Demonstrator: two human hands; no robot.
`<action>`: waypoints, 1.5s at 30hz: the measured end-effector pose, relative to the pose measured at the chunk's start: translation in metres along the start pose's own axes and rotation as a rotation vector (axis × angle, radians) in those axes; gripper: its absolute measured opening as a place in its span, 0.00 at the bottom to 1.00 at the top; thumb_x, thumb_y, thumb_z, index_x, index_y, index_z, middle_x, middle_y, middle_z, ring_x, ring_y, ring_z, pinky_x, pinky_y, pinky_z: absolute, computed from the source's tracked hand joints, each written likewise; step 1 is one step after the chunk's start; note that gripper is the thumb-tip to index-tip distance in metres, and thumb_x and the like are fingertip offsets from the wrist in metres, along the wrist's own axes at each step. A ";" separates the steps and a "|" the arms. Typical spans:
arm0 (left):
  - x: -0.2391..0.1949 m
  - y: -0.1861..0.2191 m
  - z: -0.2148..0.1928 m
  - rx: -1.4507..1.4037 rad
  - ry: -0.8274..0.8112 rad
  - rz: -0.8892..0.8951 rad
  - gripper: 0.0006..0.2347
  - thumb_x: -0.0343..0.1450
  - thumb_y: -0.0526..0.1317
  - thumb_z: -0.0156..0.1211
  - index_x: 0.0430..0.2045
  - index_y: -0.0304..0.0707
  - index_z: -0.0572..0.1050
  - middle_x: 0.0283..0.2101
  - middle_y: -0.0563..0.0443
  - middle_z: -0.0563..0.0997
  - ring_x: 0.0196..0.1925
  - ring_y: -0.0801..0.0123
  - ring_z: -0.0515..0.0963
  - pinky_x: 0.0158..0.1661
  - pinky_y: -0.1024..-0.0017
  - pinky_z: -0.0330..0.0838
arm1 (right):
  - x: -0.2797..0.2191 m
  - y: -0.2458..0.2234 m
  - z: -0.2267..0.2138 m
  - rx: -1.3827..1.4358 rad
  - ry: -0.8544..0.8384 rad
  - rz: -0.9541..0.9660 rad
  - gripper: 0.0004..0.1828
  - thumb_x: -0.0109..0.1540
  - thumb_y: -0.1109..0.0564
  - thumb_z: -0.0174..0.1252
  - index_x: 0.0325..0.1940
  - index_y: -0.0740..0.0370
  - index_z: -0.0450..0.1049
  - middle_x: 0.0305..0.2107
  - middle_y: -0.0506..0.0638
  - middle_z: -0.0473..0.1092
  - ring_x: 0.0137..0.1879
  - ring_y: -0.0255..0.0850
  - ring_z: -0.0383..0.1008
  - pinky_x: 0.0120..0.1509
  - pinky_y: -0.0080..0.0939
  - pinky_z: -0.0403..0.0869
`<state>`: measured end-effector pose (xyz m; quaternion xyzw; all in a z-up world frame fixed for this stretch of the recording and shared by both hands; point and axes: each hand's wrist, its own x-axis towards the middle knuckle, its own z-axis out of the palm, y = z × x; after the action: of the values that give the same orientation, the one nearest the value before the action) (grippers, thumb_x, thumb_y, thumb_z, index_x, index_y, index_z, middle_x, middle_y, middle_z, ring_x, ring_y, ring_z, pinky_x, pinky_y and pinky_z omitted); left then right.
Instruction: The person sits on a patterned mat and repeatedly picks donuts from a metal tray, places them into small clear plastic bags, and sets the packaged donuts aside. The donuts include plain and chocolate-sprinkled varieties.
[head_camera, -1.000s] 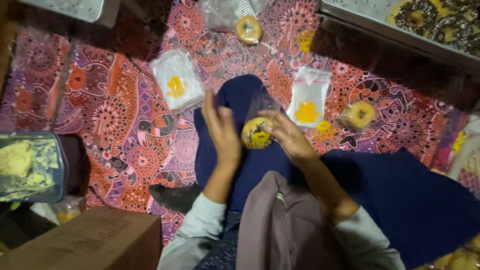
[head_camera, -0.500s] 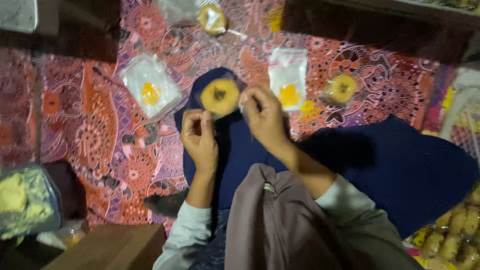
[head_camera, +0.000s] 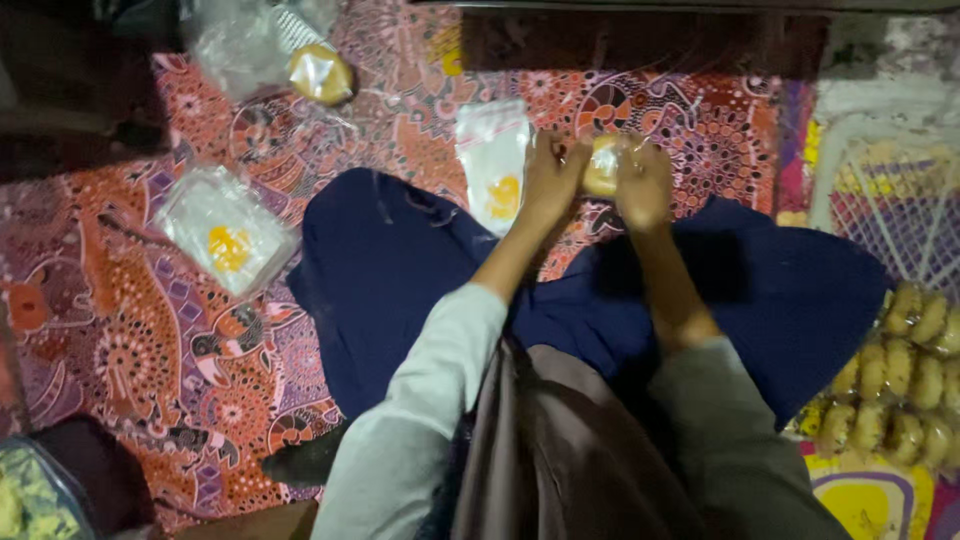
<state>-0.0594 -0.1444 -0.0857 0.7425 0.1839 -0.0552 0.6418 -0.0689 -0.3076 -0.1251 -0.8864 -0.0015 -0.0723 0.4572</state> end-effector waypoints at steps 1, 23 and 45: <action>0.009 -0.013 0.014 -0.088 -0.043 -0.167 0.25 0.65 0.51 0.64 0.47 0.28 0.69 0.41 0.39 0.76 0.36 0.51 0.82 0.31 0.56 0.78 | 0.002 0.010 0.003 -0.377 0.043 -0.142 0.22 0.70 0.50 0.55 0.58 0.71 0.74 0.39 0.65 0.73 0.47 0.57 0.72 0.51 0.54 0.71; -0.011 -0.030 -0.064 -1.060 -0.570 -0.336 0.27 0.72 0.52 0.64 0.62 0.37 0.65 0.58 0.46 0.75 0.60 0.56 0.77 0.60 0.53 0.72 | 0.047 -0.037 -0.098 0.068 -0.089 0.271 0.27 0.69 0.52 0.60 0.65 0.75 0.70 0.49 0.65 0.75 0.51 0.51 0.75 0.59 0.47 0.73; -0.040 -0.005 -0.037 -1.107 -0.728 -0.288 0.29 0.73 0.53 0.65 0.64 0.35 0.65 0.61 0.45 0.75 0.66 0.56 0.73 0.67 0.53 0.66 | 0.016 -0.061 -0.164 -0.121 0.210 0.001 0.35 0.62 0.58 0.67 0.68 0.77 0.62 0.54 0.69 0.67 0.60 0.58 0.67 0.63 0.46 0.70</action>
<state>-0.1038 -0.1158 -0.0711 0.2066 0.0545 -0.2845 0.9346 -0.0777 -0.4059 0.0200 -0.8999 0.0513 -0.1646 0.4005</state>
